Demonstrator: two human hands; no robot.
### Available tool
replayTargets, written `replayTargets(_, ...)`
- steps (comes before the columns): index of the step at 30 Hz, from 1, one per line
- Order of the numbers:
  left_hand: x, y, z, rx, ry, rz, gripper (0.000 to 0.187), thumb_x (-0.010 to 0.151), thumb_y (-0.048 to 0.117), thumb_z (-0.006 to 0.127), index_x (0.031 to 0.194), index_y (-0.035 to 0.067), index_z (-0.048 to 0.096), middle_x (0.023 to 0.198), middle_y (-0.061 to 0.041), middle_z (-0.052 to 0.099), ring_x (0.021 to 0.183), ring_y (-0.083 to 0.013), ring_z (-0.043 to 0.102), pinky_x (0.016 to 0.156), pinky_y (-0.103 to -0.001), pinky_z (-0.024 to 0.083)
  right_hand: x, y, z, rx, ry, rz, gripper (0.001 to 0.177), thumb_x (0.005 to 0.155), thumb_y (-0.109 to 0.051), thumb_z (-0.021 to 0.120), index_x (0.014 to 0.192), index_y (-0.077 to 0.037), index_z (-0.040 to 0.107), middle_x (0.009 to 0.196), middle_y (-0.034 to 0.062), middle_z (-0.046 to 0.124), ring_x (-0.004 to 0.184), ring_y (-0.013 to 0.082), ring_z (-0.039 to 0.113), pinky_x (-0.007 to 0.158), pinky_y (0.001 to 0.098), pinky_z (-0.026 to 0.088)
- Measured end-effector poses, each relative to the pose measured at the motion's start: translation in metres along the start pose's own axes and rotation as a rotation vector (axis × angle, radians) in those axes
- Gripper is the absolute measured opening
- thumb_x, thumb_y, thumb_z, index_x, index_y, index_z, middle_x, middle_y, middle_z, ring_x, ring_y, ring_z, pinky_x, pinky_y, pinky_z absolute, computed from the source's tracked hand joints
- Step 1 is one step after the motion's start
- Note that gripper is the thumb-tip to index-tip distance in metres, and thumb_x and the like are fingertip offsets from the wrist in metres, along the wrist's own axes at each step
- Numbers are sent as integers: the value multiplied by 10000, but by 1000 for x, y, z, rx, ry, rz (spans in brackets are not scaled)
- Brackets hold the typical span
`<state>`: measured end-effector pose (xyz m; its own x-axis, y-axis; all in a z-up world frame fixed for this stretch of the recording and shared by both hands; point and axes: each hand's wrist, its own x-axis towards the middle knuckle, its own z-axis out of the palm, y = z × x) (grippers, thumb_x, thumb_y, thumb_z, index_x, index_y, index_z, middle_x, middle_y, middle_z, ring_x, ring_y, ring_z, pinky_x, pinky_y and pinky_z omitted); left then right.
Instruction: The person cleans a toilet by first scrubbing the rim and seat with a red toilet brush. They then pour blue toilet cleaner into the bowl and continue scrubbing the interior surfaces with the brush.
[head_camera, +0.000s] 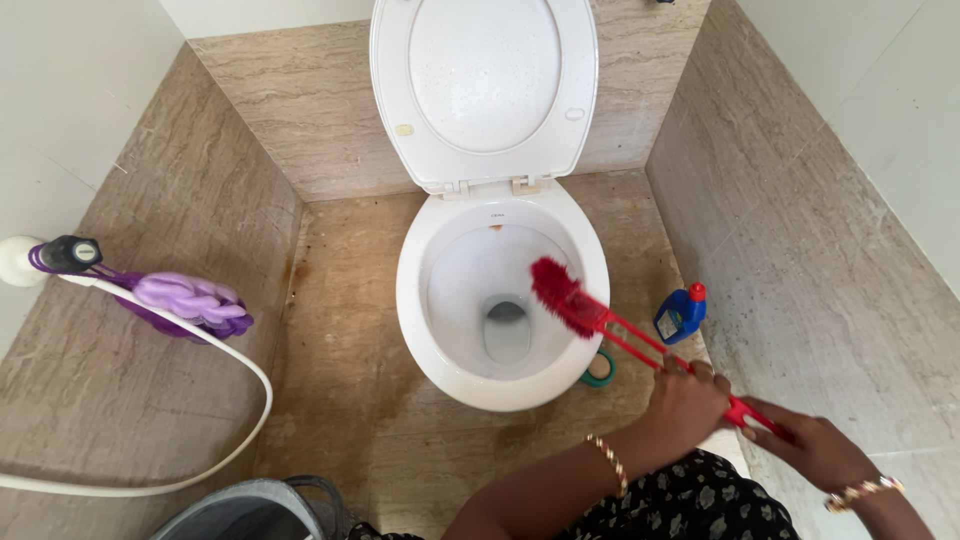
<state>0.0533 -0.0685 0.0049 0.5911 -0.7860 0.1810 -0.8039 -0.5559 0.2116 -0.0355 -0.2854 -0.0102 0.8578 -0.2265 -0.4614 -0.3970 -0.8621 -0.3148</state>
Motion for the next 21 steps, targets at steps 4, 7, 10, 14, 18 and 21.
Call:
replayTargets(4, 5, -22, 4, -28, 94, -9, 622, 771, 571, 759, 1087, 37, 724, 1072, -169, 716, 1030, -421, 730, 925, -590, 593, 9, -29, -4, 12, 40, 4, 583, 892, -501, 657, 1456, -390, 559, 597, 141, 681, 570, 228, 661, 674, 390, 555)
replayTargets(7, -4, -20, -3, -56, -6, 20, 752, 737, 628, 790, 1079, -37, 703, 1063, -247, 689, 1061, -532, 671, 854, -622, 574, 6, -21, 10, 37, 49, -15, 610, 866, -509, 685, 1451, -392, 556, 576, 135, 681, 501, 229, 642, 611, 394, 565)
replayTargets(10, -14, -8, 3, -81, 96, 14, 660, 707, 547, 827, 1095, 24, 725, 1117, -222, 687, 1165, -584, 611, 833, -602, 581, -1, -7, 28, 201, 93, -14, 609, 845, -507, 730, 1421, -362, 595, 576, 149, 658, 440, 254, 599, 543, 415, 569)
replayTargets(14, 7, -28, 29, -49, 79, 12, 581, 776, 507, 820, 1172, 92, 728, 1228, -180, 677, 1258, -565, 580, 934, -592, 565, 19, -11, 42, 304, 176, -9, 593, 883, -497, 705, 1437, -315, 595, 607, 165, 674, 445, 264, 602, 548, 416, 564)
replayTargets(18, 42, -81, 47, -23, 171, -15, 596, 709, 469, 843, 1206, 164, 718, 1284, -97, 651, 1347, -528, 542, 984, -555, 528, 73, -44, 34, 237, 304, -146, 625, 886, -516, 643, 1451, -260, 571, 611, 152, 690, 476, 216, 658, 593, 388, 557)
replayTargets(21, 52, -104, 47, -17, 177, -45, 632, 661, 482, 854, 1193, 173, 712, 1369, -121, 608, 1308, -481, 549, 1020, -549, 511, 86, -68, 29, 297, 211, -33, 654, 892, -506, 636, 1496, -273, 538, 617, 184, 653, 490, 271, 646, 586, 424, 566)
